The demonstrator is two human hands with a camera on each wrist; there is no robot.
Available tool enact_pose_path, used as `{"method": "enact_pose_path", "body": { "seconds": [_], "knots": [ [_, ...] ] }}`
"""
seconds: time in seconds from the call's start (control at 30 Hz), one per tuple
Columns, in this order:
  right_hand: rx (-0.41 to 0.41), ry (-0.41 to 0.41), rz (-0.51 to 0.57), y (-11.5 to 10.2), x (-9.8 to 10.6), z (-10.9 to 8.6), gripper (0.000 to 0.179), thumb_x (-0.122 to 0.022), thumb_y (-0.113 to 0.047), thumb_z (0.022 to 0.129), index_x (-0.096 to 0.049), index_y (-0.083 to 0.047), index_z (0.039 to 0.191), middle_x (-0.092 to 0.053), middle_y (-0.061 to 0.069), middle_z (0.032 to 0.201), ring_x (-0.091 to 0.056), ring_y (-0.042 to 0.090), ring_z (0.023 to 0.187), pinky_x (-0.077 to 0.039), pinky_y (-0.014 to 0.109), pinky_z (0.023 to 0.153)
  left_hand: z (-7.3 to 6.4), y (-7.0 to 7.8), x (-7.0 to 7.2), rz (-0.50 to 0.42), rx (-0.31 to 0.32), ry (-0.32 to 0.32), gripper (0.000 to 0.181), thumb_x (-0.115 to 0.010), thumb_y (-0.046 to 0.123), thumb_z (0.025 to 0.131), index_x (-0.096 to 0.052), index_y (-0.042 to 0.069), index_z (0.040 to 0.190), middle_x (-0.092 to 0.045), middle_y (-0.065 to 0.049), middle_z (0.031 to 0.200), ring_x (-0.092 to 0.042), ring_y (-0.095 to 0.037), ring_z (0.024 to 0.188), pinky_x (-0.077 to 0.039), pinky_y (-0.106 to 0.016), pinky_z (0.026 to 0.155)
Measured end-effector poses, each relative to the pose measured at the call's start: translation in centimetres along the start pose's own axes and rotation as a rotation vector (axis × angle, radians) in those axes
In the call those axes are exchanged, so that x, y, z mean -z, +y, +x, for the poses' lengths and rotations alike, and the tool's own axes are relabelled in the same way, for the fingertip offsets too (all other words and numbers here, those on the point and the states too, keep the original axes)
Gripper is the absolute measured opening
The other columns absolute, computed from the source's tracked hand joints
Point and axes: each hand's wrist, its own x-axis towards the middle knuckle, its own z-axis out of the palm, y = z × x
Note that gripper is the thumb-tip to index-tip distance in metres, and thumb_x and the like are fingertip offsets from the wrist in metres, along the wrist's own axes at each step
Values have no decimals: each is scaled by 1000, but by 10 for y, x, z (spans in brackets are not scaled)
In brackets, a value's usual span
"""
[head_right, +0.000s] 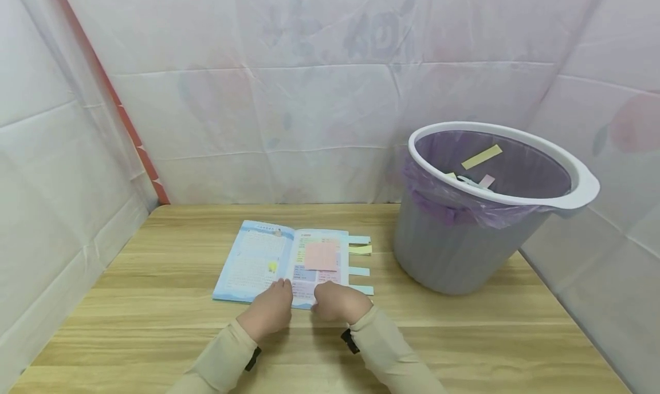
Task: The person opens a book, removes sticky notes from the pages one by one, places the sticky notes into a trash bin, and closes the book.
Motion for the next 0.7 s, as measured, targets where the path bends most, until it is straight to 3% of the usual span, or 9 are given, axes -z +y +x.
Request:
{"method": "enact_pose_path", "body": {
  "seconds": [0.23,0.4,0.47,0.53,0.7],
  "knots": [
    [2,-5,4,1,1,-1,27,-61,-7,92,-55,-6,65,-38,-2,56,-33,10,50,-29,24,50,-1,-2,4,-44,4,-33,37,-66,4,84,-57,-18,112,-60,-30,109,-61,-41,104,-55,-47,81],
    [54,1,26,9,5,2,26,-58,-3,92,-57,-2,66,-39,-1,57,-34,10,52,-30,23,51,1,-4,8,-92,14,-104,27,-61,0,87,-61,-14,110,-57,-33,122,-56,-44,115,-50,-50,91],
    [89,56,16,16,6,6,20,-58,0,91,-62,2,71,-50,1,61,-40,10,55,-36,24,53,2,-5,8,-97,12,-123,26,-59,0,88,-62,-13,110,-55,-33,126,-54,-44,118,-47,-50,95],
    [121,163,-25,23,8,12,15,-59,4,89,-65,5,75,-58,5,67,-46,12,58,-41,25,55,3,-5,8,-83,3,-125,25,-58,2,89,-63,-12,110,-56,-32,125,-55,-44,117,-48,-49,94],
    [111,456,-267,34,8,35,6,-67,3,84,-64,2,78,-59,9,72,-51,17,60,-45,31,52,3,-5,7,-67,1,-119,26,-58,6,91,-63,-12,110,-57,-32,124,-56,-43,115,-50,-49,91]
  ]
}}
